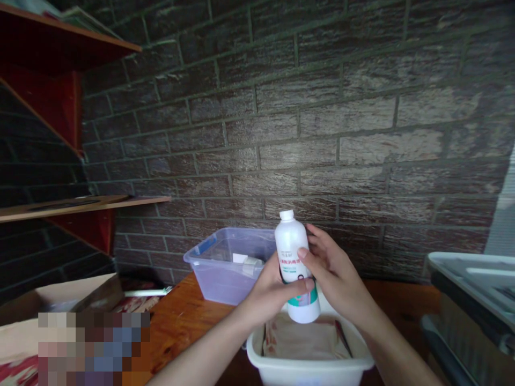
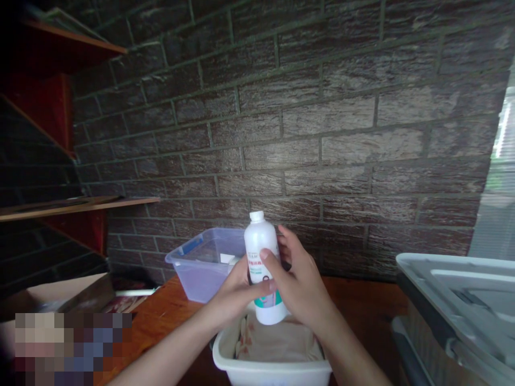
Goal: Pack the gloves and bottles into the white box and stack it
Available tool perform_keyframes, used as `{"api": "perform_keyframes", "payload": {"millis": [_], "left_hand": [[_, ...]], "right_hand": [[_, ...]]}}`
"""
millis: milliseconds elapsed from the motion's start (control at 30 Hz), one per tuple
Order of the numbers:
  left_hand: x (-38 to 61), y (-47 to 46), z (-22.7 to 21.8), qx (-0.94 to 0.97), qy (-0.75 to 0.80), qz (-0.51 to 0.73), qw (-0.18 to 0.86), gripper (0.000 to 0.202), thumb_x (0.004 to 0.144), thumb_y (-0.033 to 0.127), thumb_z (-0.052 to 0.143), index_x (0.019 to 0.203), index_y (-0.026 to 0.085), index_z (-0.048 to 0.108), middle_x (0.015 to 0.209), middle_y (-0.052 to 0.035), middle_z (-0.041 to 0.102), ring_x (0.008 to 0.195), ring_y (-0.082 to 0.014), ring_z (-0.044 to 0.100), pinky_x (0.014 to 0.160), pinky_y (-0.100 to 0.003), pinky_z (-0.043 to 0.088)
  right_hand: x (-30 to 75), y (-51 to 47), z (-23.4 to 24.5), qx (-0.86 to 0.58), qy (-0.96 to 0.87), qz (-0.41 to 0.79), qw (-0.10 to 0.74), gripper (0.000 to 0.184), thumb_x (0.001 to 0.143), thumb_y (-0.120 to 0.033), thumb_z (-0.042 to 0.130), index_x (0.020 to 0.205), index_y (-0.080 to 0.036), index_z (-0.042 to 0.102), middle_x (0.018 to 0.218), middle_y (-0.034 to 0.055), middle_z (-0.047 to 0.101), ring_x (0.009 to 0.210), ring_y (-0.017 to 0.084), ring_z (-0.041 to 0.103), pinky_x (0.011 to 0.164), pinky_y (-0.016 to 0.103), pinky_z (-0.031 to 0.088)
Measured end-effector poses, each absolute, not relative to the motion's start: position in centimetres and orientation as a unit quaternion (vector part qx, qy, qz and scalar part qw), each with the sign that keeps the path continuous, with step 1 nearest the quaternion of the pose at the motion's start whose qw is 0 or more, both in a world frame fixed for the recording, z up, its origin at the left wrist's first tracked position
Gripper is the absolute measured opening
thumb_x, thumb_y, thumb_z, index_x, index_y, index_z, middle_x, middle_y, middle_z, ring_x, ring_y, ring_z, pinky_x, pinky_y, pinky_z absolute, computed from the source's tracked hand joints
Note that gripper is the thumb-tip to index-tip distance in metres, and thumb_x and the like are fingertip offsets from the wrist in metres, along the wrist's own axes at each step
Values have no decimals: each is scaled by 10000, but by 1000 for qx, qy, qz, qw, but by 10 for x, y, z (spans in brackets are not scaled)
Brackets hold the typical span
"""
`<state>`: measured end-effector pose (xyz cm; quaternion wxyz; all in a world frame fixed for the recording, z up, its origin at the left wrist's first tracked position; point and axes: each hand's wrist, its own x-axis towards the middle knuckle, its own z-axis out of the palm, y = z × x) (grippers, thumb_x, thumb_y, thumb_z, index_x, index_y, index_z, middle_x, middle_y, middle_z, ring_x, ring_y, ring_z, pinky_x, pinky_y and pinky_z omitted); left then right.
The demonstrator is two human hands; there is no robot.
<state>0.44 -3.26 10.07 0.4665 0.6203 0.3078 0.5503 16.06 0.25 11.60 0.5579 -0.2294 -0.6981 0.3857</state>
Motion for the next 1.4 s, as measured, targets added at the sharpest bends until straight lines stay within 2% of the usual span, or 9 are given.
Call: {"api": "perform_keyframes", "payload": {"millis": [133, 400, 600, 733, 867, 933, 1067, 1233, 1400], "left_hand": [[0, -28, 112, 542, 320, 562, 536, 474, 838, 293, 807, 1259, 165, 630, 1145, -93, 730, 1036, -242, 679, 948, -363, 501], [-11, -17, 128, 510, 362, 514, 587, 407, 851, 425, 758, 1137, 149, 668, 978, -77, 723, 806, -172, 675, 797, -314, 545], [-26, -8, 126, 592, 410, 434, 541, 508, 728, 383, 856, 1131, 170, 631, 903, -43, 693, 739, -168, 643, 662, -277, 496], [-35, -4, 119, 689, 423, 364, 463, 520, 621, 291, 888, 1059, 161, 640, 874, -18, 670, 751, -177, 617, 644, -271, 467], [-40, -3, 111, 764, 446, 299, 357, 596, 478, 223, 912, 1014, 168, 659, 857, 3, 668, 776, -203, 605, 613, -265, 425], [-40, -5, 108, 794, 446, 264, 318, 576, 467, 226, 906, 995, 173, 683, 852, 5, 681, 776, -210, 611, 607, -267, 412], [-35, -6, 103, 832, 440, 204, 269, 510, 500, 276, 883, 970, 182, 705, 827, 4, 701, 731, -215, 625, 571, -275, 392], [-31, 0, 94, 852, 440, 172, 226, 587, 479, 289, 887, 1019, 186, 681, 883, -22, 711, 754, -239, 651, 572, -286, 411], [-34, 1, 89, 874, 419, 145, 200, 692, 523, 300, 865, 1166, 186, 636, 1023, -50, 712, 857, -256, 659, 682, -305, 467]], "right_hand": [[163, 5, 116, -259, -685, 412, 542, 673, 961, -533, 618, 1524, -233, 403, 1530, 157, 514, 1292, 252, 617, 1090, 427, 506], [166, 8, 111, -286, -677, 398, 549, 662, 973, -589, 558, 1522, -248, 414, 1531, 157, 510, 1282, 263, 619, 1017, 430, 558], [174, 1, 131, -319, -746, 184, 555, 524, 1000, -353, 526, 1506, -239, 458, 1521, 121, 526, 1312, 257, 583, 1087, 455, 504], [186, -5, 140, -305, -839, 10, 451, 622, 879, -126, 536, 1498, -175, 486, 1523, 127, 527, 1428, 246, 469, 1220, 451, 354], [199, -8, 131, -321, -891, -19, 319, 725, 827, -121, 583, 1533, -237, 465, 1597, 93, 460, 1534, 296, 307, 1235, 533, 269], [202, -11, 128, -328, -908, -14, 262, 681, 819, -158, 639, 1485, -248, 530, 1530, 99, 538, 1499, 330, 363, 1211, 544, 268], [195, -14, 122, -331, -931, 9, 154, 565, 739, -272, 800, 1288, -251, 669, 1209, 79, 708, 1151, 303, 647, 1038, 434, 433], [187, -5, 104, -361, -925, -10, 117, 554, 686, -264, 848, 1207, -181, 679, 1161, 131, 698, 1099, 334, 650, 957, 414, 477], [189, 6, 95, -347, -933, 8, 91, 616, 651, -318, 848, 1233, -199, 684, 1132, 110, 727, 1003, 328, 696, 865, 396, 519]]}}
